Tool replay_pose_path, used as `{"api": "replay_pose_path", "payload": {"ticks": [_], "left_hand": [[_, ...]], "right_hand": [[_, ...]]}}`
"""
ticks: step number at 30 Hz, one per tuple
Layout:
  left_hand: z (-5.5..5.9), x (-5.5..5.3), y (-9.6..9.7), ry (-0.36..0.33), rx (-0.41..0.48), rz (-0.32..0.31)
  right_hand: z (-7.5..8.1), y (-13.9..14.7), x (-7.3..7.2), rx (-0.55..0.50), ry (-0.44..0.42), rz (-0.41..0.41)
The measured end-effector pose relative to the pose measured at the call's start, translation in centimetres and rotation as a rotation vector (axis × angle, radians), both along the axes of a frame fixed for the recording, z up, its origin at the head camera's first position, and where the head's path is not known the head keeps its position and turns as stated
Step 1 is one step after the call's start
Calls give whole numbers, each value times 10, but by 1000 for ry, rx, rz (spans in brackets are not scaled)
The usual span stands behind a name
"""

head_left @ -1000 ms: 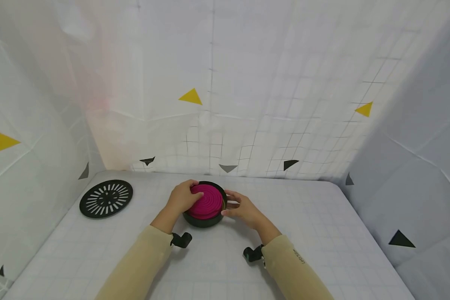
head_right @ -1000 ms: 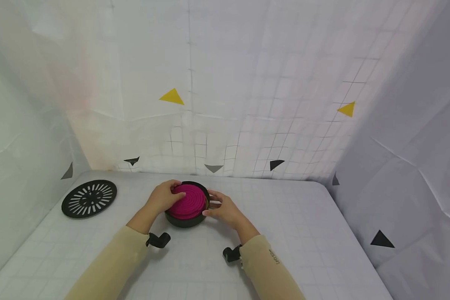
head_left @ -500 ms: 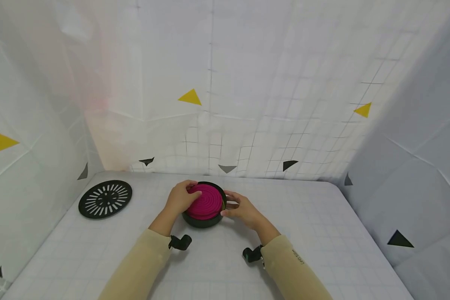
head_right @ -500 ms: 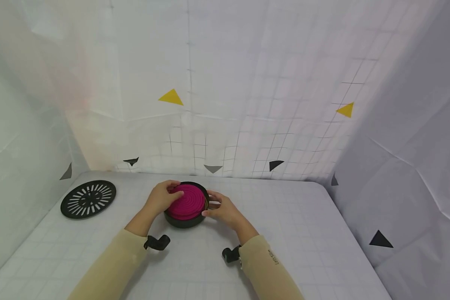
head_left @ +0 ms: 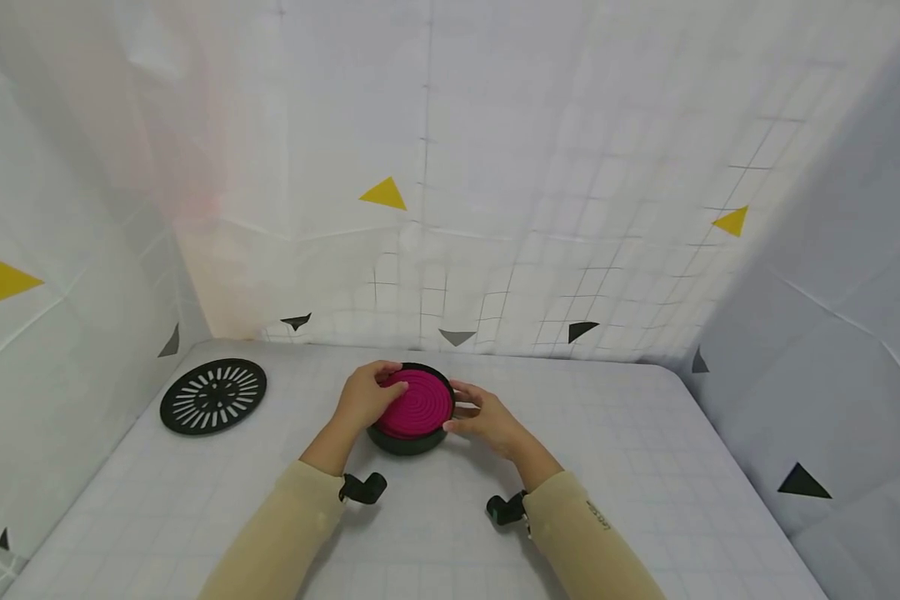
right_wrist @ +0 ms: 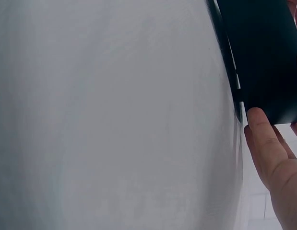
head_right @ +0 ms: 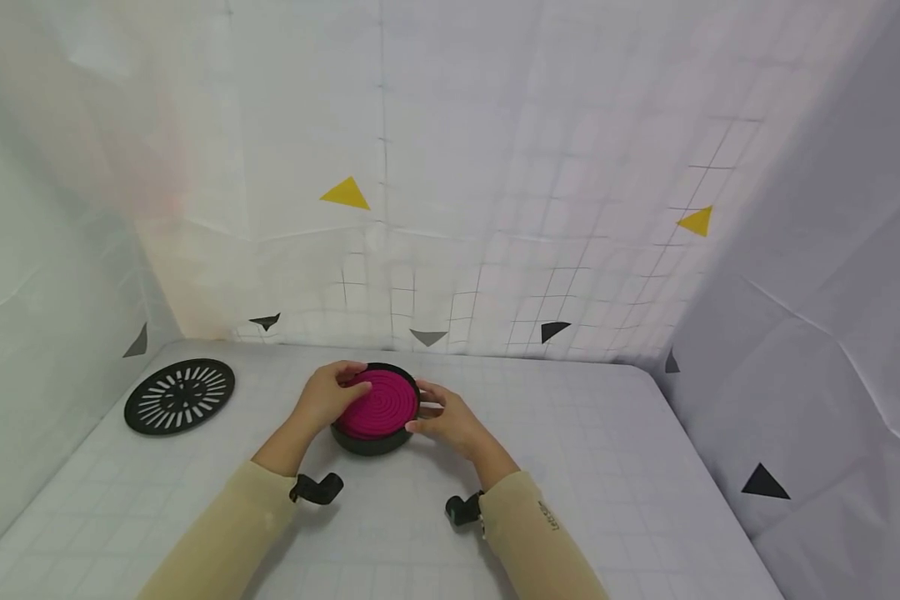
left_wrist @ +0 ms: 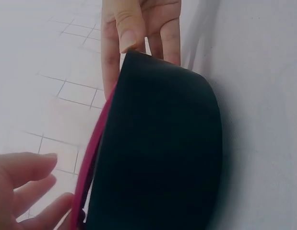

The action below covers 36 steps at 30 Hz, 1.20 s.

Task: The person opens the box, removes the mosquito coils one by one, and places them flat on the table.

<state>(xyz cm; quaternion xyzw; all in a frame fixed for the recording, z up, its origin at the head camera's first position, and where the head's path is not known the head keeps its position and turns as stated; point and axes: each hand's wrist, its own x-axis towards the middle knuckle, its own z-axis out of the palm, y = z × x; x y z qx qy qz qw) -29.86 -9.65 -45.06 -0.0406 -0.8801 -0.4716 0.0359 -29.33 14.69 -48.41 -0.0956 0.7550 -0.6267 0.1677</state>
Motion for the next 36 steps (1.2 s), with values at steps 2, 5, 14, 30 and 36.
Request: {"api": "replay_pose_path", "payload": {"ticks": [2, 5, 14, 30, 36], "left_hand": [[0, -1, -1, 7, 32, 15], [2, -1, -2, 9, 101, 31], [3, 0, -3, -36, 170, 28], [2, -3, -4, -109, 282, 24], [1, -3, -3, -140, 263, 20]], "right_hand": [[0, 0, 0, 1, -1, 0], [-1, 1, -1, 3, 0, -3], [0, 1, -1, 0, 6, -1], [0, -1, -1, 6, 8, -10], [-2, 0, -2, -11, 1, -7]]}}
